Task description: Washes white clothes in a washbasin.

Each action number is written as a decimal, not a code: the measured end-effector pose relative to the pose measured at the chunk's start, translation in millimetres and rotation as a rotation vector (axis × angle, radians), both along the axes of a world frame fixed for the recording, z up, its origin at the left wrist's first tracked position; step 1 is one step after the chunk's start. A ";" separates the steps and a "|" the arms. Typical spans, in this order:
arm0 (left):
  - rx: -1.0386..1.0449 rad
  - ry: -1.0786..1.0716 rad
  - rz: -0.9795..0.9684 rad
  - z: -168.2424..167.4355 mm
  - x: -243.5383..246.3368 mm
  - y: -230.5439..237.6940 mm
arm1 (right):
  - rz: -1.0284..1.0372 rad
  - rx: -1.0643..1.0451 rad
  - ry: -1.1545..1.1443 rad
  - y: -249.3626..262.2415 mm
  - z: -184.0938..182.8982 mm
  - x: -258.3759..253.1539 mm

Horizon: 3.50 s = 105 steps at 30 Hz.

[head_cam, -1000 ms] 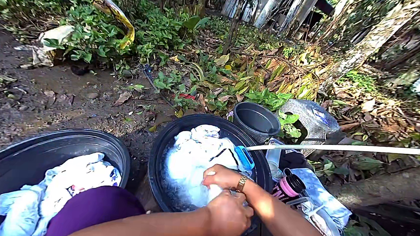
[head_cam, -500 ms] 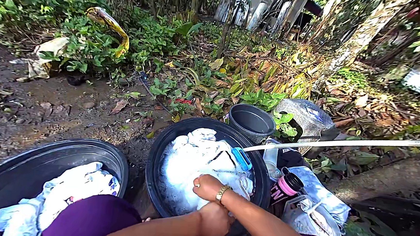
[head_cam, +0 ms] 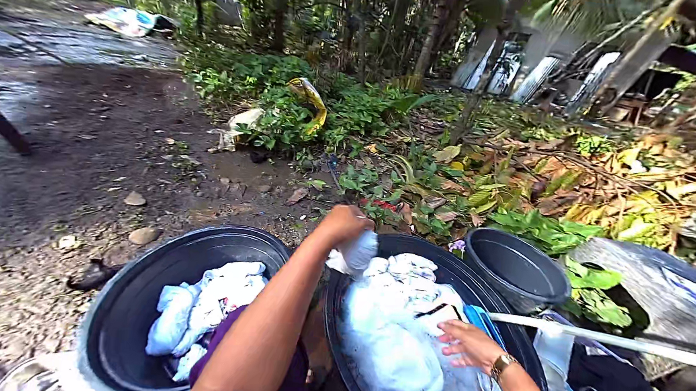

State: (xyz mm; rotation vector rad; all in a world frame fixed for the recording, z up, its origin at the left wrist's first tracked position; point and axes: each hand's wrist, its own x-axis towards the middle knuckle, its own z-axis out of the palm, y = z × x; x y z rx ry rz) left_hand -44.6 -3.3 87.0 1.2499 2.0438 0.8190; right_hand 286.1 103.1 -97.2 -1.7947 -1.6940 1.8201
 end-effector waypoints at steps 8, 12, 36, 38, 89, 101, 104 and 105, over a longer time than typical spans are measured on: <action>-0.245 0.305 0.309 -4.0 -41.1 -9.0 | 0.835 0.001 -0.958 -13.3 -57.1 38.7; -0.148 0.253 -0.027 -5.4 -15.4 4.4 | 0.879 -0.027 -0.931 -46.6 -80.9 24.0; -0.227 -0.393 -0.417 -139.1 137.1 34.6 | -0.093 0.776 0.849 -69.0 142.8 36.8; -0.216 -0.406 -0.444 -107.7 124.4 35.5 | -0.084 0.719 0.744 -68.1 146.1 40.0; -0.172 0.390 -0.481 -51.2 154.2 9.9 | -0.384 0.100 0.879 -81.9 93.1 -55.4; -0.064 -0.307 -0.215 -54.0 66.5 23.2 | -0.729 0.523 0.604 -44.8 118.7 40.0; 0.021 -0.304 -0.097 -61.5 54.3 27.0 | -0.756 0.582 0.506 -42.4 115.8 61.7; 0.022 -0.291 -0.099 -61.7 53.0 27.3 | -0.757 0.595 0.484 -43.3 115.4 62.7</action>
